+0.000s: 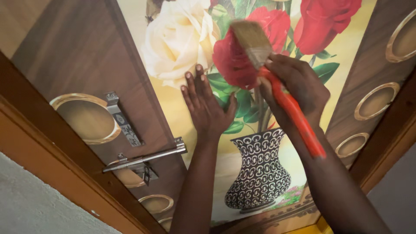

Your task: The person uses a red-handled brush to smooth a floral wallpaper onto a wooden door, working from the top section down to the lower area. The left hand holds the wallpaper in place while the right hand brushes over the surface to remove air bubbles and ensure adhesion.

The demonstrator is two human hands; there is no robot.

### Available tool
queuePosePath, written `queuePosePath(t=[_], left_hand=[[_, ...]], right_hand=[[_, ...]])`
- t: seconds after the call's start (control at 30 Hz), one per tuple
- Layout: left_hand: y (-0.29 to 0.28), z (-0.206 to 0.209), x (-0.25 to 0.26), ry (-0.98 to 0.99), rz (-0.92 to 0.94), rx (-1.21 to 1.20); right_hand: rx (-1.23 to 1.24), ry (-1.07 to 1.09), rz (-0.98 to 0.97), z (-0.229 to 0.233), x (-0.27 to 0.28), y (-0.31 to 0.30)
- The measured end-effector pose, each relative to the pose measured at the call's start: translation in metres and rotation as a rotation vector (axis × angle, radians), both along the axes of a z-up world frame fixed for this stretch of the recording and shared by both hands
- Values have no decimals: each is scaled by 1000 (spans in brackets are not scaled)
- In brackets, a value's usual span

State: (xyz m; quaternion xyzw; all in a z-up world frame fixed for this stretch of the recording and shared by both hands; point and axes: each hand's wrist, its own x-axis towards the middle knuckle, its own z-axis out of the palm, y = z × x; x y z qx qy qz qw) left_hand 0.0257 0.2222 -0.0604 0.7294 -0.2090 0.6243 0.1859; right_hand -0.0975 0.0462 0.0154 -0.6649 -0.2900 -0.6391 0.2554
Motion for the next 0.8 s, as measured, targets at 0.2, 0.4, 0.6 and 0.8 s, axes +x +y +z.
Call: queuePosePath(t=[0.2, 0.4, 0.6, 0.8], left_hand=[[1, -1, 2, -3, -7, 7], [1, -2, 2, 7, -34, 2], [0, -1, 0, -29, -11, 4], [0, 1, -2, -6, 49, 23]], right_hand=[[-22, 74, 16, -8, 2, 17], [-50, 136, 14, -14, -8, 24], [-27, 217, 70, -16, -18, 17], [-27, 151, 80, -10, -23, 3]])
